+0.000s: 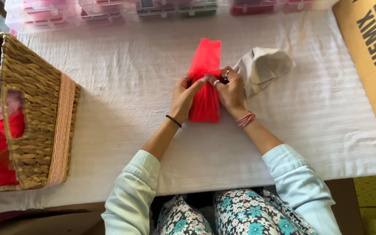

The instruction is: Wrap a small box with pink tissue paper and place it into a plastic container.

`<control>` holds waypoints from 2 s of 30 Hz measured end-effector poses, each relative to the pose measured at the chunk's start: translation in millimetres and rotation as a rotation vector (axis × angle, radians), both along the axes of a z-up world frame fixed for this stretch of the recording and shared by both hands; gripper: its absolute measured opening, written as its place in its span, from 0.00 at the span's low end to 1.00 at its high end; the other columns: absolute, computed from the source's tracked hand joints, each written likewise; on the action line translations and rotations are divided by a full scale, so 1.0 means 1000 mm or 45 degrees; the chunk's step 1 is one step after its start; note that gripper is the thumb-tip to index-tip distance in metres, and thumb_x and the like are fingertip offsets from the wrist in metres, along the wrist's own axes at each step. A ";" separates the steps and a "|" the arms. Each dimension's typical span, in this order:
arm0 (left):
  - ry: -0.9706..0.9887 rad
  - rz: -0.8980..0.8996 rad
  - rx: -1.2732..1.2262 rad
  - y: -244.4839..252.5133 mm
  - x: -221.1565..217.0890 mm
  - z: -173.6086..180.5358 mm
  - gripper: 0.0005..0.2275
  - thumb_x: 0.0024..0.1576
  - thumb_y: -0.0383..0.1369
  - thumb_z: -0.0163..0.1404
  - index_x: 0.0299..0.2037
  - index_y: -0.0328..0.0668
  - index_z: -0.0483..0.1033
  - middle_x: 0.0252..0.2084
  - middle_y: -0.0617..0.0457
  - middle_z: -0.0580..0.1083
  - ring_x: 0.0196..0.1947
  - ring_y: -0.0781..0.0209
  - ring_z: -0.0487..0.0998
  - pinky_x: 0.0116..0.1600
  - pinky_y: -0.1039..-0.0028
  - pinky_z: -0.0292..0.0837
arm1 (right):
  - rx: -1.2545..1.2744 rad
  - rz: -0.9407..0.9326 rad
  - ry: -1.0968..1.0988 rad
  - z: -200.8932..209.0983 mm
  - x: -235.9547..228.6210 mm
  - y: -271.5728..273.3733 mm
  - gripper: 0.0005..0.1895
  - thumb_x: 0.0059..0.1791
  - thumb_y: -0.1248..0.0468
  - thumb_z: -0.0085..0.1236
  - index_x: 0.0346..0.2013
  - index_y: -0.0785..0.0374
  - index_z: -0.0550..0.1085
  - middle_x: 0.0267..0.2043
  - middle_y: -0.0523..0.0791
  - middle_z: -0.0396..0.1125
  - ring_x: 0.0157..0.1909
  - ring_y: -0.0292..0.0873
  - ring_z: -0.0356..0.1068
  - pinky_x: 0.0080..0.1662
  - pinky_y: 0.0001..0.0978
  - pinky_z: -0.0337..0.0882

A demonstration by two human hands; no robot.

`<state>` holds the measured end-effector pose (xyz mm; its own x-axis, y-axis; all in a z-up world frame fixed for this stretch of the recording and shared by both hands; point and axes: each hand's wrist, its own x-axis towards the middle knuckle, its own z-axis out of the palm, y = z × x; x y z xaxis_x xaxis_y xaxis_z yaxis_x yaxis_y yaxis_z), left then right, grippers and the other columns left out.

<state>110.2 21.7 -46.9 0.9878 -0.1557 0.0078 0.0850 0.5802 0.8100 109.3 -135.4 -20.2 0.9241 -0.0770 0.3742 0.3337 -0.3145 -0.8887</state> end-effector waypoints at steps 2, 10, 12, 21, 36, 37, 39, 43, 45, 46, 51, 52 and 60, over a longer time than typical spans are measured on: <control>-0.073 0.033 0.131 -0.004 0.004 -0.008 0.13 0.59 0.25 0.54 0.54 0.31 0.74 0.47 0.52 0.78 0.45 0.69 0.79 0.51 0.75 0.78 | 0.051 0.089 -0.156 0.001 0.002 -0.001 0.07 0.52 0.65 0.67 0.38 0.68 0.81 0.34 0.39 0.72 0.36 0.28 0.70 0.38 0.22 0.70; 0.128 0.074 -0.030 0.002 0.003 -0.012 0.11 0.60 0.24 0.55 0.51 0.29 0.76 0.45 0.47 0.79 0.43 0.63 0.80 0.49 0.71 0.79 | 0.284 0.108 0.437 0.007 0.001 -0.015 0.15 0.56 0.61 0.56 0.43 0.74 0.76 0.39 0.56 0.70 0.38 0.38 0.63 0.41 0.31 0.67; 0.118 0.089 -0.066 0.003 0.003 -0.010 0.10 0.60 0.24 0.55 0.51 0.28 0.76 0.45 0.47 0.79 0.43 0.62 0.80 0.50 0.70 0.79 | 0.754 0.309 0.509 0.020 -0.001 -0.024 0.16 0.52 0.56 0.53 0.49 0.60 0.78 0.45 0.42 0.76 0.45 0.32 0.76 0.46 0.23 0.76; 0.020 0.128 0.193 -0.002 0.002 -0.028 0.08 0.62 0.26 0.54 0.49 0.30 0.80 0.42 0.49 0.79 0.39 0.66 0.78 0.44 0.75 0.76 | 0.390 0.401 0.327 -0.015 0.007 -0.030 0.08 0.53 0.68 0.64 0.45 0.70 0.79 0.42 0.44 0.76 0.44 0.31 0.73 0.50 0.24 0.74; -0.676 0.705 1.251 -0.011 -0.022 0.018 0.11 0.52 0.17 0.51 0.45 0.30 0.75 0.48 0.44 0.71 0.47 0.45 0.74 0.51 0.62 0.71 | -0.047 0.063 -0.036 -0.012 -0.001 -0.004 0.10 0.46 0.72 0.62 0.41 0.65 0.73 0.39 0.41 0.75 0.39 0.29 0.73 0.41 0.23 0.75; -0.668 0.697 1.227 -0.011 -0.024 0.021 0.12 0.54 0.17 0.51 0.47 0.31 0.74 0.48 0.43 0.71 0.46 0.45 0.75 0.50 0.62 0.72 | -0.050 0.041 -0.003 -0.006 -0.004 0.000 0.11 0.47 0.70 0.65 0.41 0.65 0.72 0.38 0.41 0.74 0.36 0.29 0.71 0.38 0.23 0.74; -0.658 0.689 1.203 -0.010 -0.027 0.026 0.13 0.55 0.17 0.51 0.50 0.32 0.74 0.49 0.42 0.71 0.45 0.44 0.76 0.49 0.62 0.73 | -0.053 0.020 0.030 -0.003 -0.006 0.003 0.12 0.47 0.68 0.68 0.40 0.65 0.72 0.37 0.40 0.73 0.34 0.29 0.69 0.36 0.23 0.73; -0.654 0.641 1.089 -0.015 -0.034 0.023 0.15 0.54 0.18 0.54 0.51 0.30 0.70 0.48 0.41 0.73 0.47 0.48 0.78 0.52 0.65 0.75 | -0.030 0.047 -0.014 -0.011 -0.007 0.001 0.09 0.49 0.71 0.65 0.42 0.66 0.73 0.40 0.40 0.70 0.35 0.29 0.66 0.38 0.22 0.72; -0.654 0.629 1.078 -0.017 -0.036 0.020 0.17 0.53 0.19 0.56 0.52 0.29 0.68 0.48 0.41 0.73 0.48 0.48 0.78 0.53 0.65 0.74 | -0.027 0.033 0.013 -0.014 -0.007 -0.001 0.09 0.49 0.71 0.65 0.42 0.66 0.74 0.40 0.41 0.71 0.35 0.30 0.63 0.38 0.22 0.70; -0.624 0.604 1.024 -0.016 -0.037 0.021 0.17 0.53 0.19 0.55 0.52 0.28 0.66 0.47 0.41 0.73 0.48 0.50 0.78 0.54 0.66 0.74 | 0.097 0.148 0.057 -0.017 -0.007 -0.003 0.10 0.51 0.70 0.64 0.45 0.66 0.73 0.42 0.41 0.71 0.38 0.30 0.65 0.41 0.22 0.71; -0.580 0.600 0.944 -0.014 -0.037 0.020 0.17 0.55 0.20 0.57 0.49 0.30 0.63 0.44 0.42 0.72 0.46 0.52 0.77 0.53 0.66 0.74 | 0.277 0.411 0.062 0.011 -0.020 -0.003 0.20 0.51 0.69 0.62 0.55 0.66 0.66 0.52 0.43 0.69 0.52 0.32 0.71 0.56 0.25 0.74; -0.570 0.557 0.900 -0.013 -0.037 0.018 0.17 0.54 0.18 0.52 0.51 0.31 0.61 0.46 0.43 0.71 0.47 0.54 0.77 0.53 0.67 0.74 | 0.246 0.435 0.070 0.015 -0.021 -0.003 0.28 0.49 0.69 0.64 0.61 0.66 0.64 0.53 0.43 0.69 0.53 0.33 0.71 0.57 0.27 0.73; -0.481 0.209 0.418 -0.009 -0.044 0.030 0.20 0.53 0.14 0.41 0.55 0.36 0.53 0.55 0.44 0.65 0.56 0.58 0.74 0.56 0.70 0.76 | -0.116 0.408 -0.277 0.020 -0.022 -0.002 0.33 0.46 0.68 0.71 0.63 0.69 0.67 0.57 0.47 0.68 0.58 0.38 0.68 0.59 0.30 0.70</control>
<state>66.2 13.1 -16.6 0.9370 -0.0532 0.3451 -0.3190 0.2718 0.9080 87.7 -137.7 -0.3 0.7945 0.2448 0.5558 0.6049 -0.2385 -0.7597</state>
